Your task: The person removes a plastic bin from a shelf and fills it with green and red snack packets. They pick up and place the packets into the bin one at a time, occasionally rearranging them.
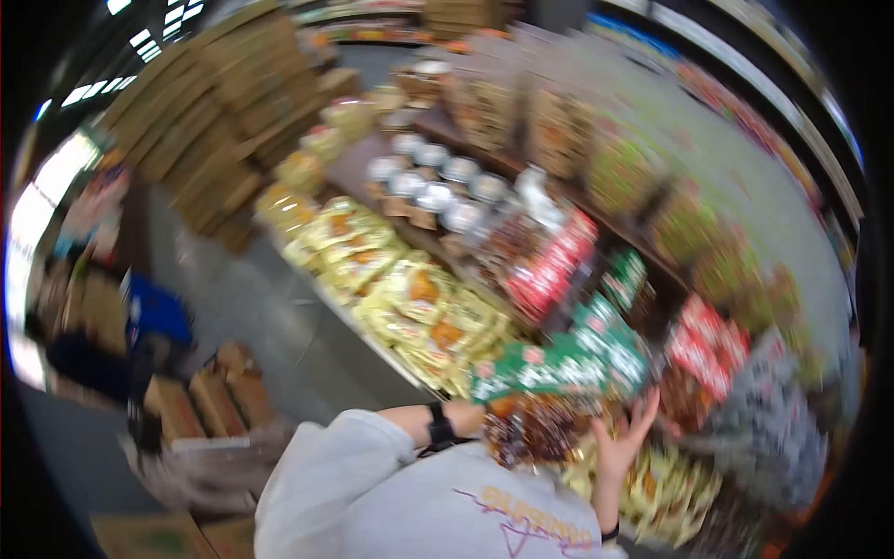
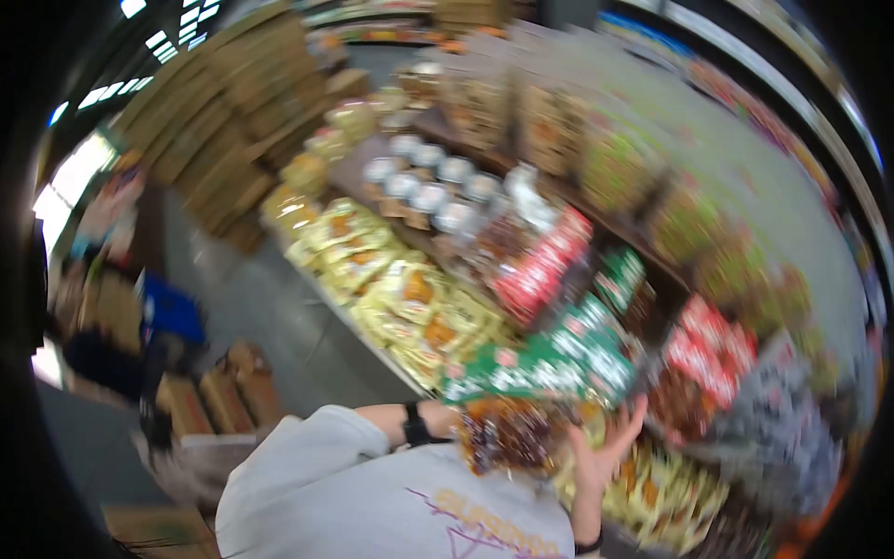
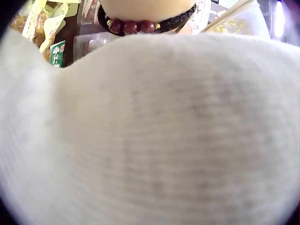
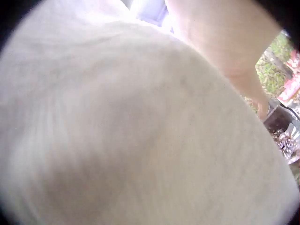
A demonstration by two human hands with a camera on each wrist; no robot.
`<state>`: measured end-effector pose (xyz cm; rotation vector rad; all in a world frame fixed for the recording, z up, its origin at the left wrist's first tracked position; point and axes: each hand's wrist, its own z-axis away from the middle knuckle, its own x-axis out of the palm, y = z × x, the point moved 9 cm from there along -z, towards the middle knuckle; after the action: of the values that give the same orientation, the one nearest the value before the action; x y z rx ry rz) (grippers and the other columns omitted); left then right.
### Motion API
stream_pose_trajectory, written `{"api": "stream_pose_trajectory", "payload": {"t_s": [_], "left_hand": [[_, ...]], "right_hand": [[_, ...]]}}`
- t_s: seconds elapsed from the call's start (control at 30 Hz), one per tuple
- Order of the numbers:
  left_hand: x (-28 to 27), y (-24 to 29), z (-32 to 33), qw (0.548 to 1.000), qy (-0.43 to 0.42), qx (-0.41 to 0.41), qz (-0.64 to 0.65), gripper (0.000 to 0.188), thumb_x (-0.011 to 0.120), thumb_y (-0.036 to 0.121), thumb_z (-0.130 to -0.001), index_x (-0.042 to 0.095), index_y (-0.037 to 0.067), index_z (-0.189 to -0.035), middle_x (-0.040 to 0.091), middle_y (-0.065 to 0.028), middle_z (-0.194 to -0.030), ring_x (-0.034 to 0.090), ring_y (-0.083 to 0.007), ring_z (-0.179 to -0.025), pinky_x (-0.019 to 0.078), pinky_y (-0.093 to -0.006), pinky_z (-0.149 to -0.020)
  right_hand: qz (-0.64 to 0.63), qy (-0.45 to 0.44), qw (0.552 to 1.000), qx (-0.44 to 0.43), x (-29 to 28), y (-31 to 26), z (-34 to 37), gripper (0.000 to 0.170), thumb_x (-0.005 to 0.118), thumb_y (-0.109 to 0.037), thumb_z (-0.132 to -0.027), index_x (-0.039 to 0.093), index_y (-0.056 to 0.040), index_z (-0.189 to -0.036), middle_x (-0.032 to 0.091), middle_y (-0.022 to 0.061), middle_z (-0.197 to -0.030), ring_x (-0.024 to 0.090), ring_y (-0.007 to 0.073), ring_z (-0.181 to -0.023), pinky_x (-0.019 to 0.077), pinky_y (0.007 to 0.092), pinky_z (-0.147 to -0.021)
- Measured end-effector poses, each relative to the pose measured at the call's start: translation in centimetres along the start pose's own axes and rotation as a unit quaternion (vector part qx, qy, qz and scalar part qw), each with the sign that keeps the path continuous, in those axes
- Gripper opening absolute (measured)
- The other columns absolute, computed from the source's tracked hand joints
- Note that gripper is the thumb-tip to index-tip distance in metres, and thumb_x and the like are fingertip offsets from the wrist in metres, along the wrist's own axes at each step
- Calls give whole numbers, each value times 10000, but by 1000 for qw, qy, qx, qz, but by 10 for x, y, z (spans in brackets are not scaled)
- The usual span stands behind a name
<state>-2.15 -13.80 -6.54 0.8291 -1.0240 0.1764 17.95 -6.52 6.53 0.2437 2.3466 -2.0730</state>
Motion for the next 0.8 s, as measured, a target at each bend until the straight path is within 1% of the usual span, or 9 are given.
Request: {"api": "stream_pose_trajectory", "payload": {"t_s": [0.07, 0.13, 0.3, 0.4, 0.43, 0.53, 0.6, 0.67, 0.8], "left_hand": [[-2, 9, -5, 998, 33, 45, 6, 735, 351, 679, -853, 338, 182, -1395, 386, -52, -1402, 386, -216, -1264, 314, -384, -1032], [-4, 18, -7, 996, 61, 60, 17, 747, 344, 691, -848, 336, 185, -1397, 383, -50, -1405, 382, -216, -1267, 309, -383, -1033], [-8, 5, -62, 997, 52, 28, 58, 777, 327, 721, -835, 330, 191, -1403, 375, -44, -1412, 372, -214, -1274, 297, -382, -1037], [-17, 26, -11, 980, 102, 148, 84, 724, 362, 655, -871, 416, 116, -1350, 512, -60, -1290, 492, -174, -1125, 387, -356, -943], [14, 41, 13, 973, -20, 179, 147, 757, 347, 692, -851, 410, 132, -1356, 478, -68, -1330, 461, -159, -1156, 375, -357, -955], [39, 50, 48, 978, 32, 139, 155, 929, 320, 803, -758, 254, 171, -1434, 292, -43, -1463, 318, -238, -1307, 275, -493, -1040], [74, 55, 54, 948, -184, 180, 187, 915, 311, 790, -776, 124, 219, -1465, 177, -51, -1495, 198, -259, -1358, 171, -650, -985], [69, 59, 67, 936, -83, 297, -171, 843, 506, 611, -838, 106, 222, -1470, 214, -45, -1473, 230, -229, -1344, 233, -566, -1020], [56, 49, 61, 946, 89, 261, -168, 868, 673, 361, -815, 144, 105, -1454, 262, -74, -1454, 320, -201, -1289, 315, -364, -1032]], "right_hand": [[-160, -115, 968, 157, 14, 54, 9, 978, 728, -15, -664, 143, -58, -1446, 271, 110, -1437, 299, 263, -1299, 274, 388, -1057], [-176, -194, 960, 103, 37, 46, 15, 796, 693, -32, -715, 259, 6, -1381, 402, 107, -1345, 378, 222, -1247, 242, 348, -1061], [-141, -228, 945, 187, 35, 74, 2, 793, 738, 21, -663, 320, 11, -1336, 454, 93, -1281, 461, 194, -1145, 382, 315, -959], [80, -225, 963, 125, 56, 43, 3, 590, 607, -150, -871, 329, 42, -1354, 445, 195, -1314, 443, 253, -1158, 357, 349, -971], [93, -222, 962, 127, 60, 38, 4, 596, 612, -161, -871, 328, 44, -1354, 438, 193, -1320, 439, 260, -1158, 352, 359, -975], [33, -219, 968, 120, 72, 27, 5, 628, 613, -222, -878, 318, 44, -1364, 402, 202, -1358, 423, 284, -1183, 322, 381, -1002], [-9, -216, 966, 140, 78, 30, 8, 633, 609, -226, -879, 312, 39, -1372, 393, 203, -1369, 414, 294, -1192, 316, 378, -1007], [14, -211, 966, 151, 80, 46, 4, 626, 596, -229, -885, 310, 33, -1376, 373, 210, -1383, 400, 300, -1209, 311, 382, -1013], [106, -213, 936, 260, 89, 42, 18, 619, 567, -258, -893, 313, 25, -1381, 289, 229, -1433, 346, 313, -1269, 303, 388, -1028]]}}
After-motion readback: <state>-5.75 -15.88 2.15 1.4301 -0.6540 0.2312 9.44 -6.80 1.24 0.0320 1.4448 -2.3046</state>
